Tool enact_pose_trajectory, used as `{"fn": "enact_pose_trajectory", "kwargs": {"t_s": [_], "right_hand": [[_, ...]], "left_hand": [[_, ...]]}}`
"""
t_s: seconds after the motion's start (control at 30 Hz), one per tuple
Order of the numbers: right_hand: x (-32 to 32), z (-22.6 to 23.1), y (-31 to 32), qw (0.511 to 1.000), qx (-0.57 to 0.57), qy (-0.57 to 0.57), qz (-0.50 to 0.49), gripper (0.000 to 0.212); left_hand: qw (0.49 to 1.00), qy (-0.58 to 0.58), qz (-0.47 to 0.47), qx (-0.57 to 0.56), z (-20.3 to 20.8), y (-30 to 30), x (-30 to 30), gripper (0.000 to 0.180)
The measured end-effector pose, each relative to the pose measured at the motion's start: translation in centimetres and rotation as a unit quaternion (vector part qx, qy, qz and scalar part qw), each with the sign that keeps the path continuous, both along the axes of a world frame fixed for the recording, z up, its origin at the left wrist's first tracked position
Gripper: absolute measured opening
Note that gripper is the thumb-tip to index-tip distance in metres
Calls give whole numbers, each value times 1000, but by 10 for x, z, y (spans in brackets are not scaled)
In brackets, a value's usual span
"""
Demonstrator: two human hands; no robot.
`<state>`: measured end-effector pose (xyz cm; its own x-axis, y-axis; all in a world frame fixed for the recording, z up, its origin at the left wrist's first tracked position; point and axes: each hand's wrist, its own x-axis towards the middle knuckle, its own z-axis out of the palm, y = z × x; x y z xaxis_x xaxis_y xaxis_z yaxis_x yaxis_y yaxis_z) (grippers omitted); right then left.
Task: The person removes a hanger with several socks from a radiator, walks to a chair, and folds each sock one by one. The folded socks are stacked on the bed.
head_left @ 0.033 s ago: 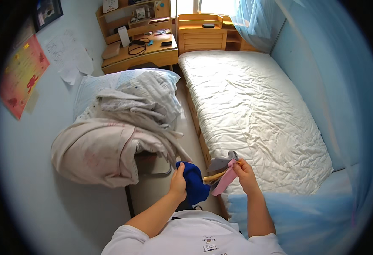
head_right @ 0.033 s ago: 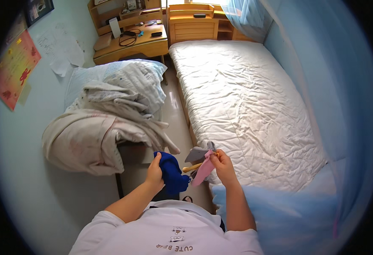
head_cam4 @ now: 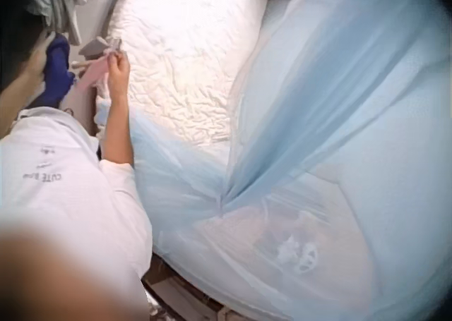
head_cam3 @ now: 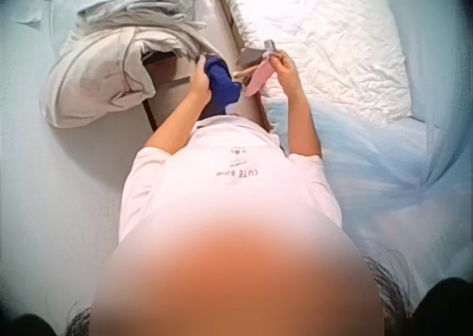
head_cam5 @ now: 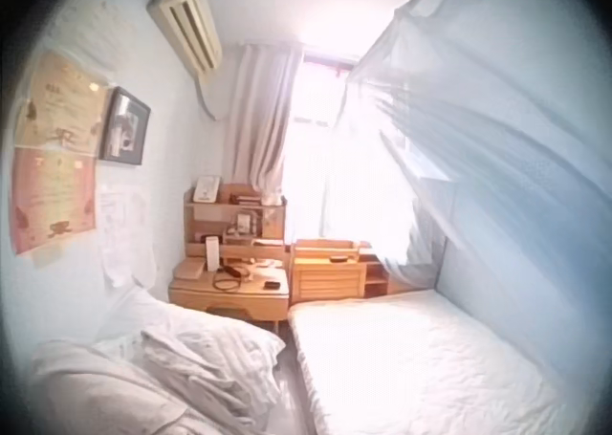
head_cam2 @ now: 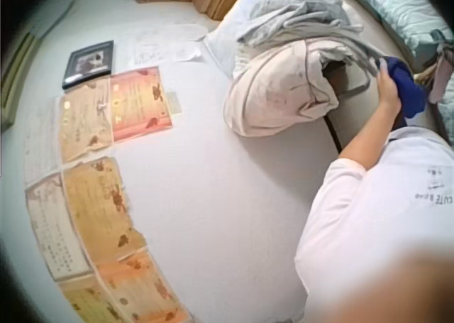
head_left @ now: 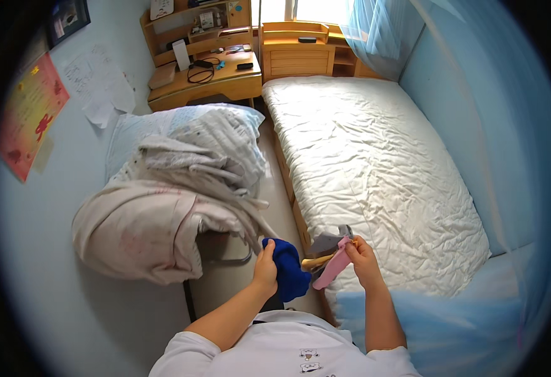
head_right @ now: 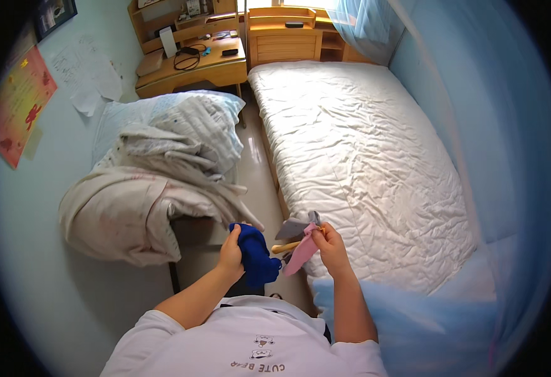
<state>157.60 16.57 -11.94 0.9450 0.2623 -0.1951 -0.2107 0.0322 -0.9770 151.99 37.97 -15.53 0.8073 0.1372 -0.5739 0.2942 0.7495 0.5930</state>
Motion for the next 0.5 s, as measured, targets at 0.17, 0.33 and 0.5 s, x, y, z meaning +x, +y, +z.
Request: {"fn": "enact_pose_trajectory", "kwargs": {"t_s": [0.17, 0.33, 0.5], "right_hand": [[94, -22, -15, 995, -2, -9, -103, 16], [165, -33, 3, 981, 43, 45, -182, 17], [245, -66, 9, 976, 51, 94, -192, 16]], "left_hand": [[999, 10, -33, 36, -28, -14, 138, 34], [981, 59, -83, 166, -81, -5, 256, 43], [971, 104, -83, 200, -76, 14, 332, 60]]}}
